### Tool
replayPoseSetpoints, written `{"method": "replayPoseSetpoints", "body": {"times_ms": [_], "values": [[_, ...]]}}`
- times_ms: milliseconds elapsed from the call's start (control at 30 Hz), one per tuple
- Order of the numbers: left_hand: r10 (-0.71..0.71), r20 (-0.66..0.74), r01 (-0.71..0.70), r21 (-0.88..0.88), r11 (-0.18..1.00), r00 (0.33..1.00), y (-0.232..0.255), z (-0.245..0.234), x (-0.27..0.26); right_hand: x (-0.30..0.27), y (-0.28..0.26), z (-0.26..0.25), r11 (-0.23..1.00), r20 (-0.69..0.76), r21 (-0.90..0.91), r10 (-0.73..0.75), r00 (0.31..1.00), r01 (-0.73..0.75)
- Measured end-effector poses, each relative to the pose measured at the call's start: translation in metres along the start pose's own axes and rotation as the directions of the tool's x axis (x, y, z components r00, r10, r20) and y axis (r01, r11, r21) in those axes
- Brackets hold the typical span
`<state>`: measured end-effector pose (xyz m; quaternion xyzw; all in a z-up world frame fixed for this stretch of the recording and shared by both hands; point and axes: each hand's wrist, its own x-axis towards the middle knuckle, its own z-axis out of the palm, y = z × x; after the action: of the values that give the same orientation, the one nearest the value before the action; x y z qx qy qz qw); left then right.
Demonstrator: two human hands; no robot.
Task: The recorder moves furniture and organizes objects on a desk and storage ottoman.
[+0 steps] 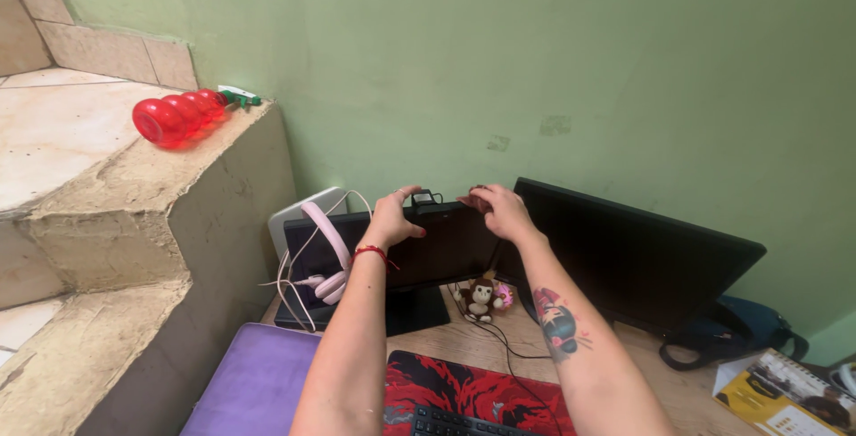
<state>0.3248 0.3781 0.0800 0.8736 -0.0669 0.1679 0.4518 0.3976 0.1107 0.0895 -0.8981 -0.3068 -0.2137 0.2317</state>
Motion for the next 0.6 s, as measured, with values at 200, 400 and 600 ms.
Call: {"method": "replayPoseSetpoints", "body": {"times_ms": [200,400,600], "values": [[-0.002,0.002,0.002,0.053,0.999,1.000,-0.006,0.008,0.004,0.002,-0.002,0.011,0.998,-0.091,-0.050,-0.036,0.995,0.032],[-0.010,-0.023,0.011,0.049,0.999,1.000,-0.004,0.009,0.003,0.008,-0.018,0.022,0.996,0.067,-0.085,-0.007,0.998,0.013],[0.048,-0.079,-0.043,0.066,0.997,0.996,-0.010,0.017,0.007,0.003,-0.035,0.018,0.998,0.159,-0.058,0.039,0.987,-0.030]]}}
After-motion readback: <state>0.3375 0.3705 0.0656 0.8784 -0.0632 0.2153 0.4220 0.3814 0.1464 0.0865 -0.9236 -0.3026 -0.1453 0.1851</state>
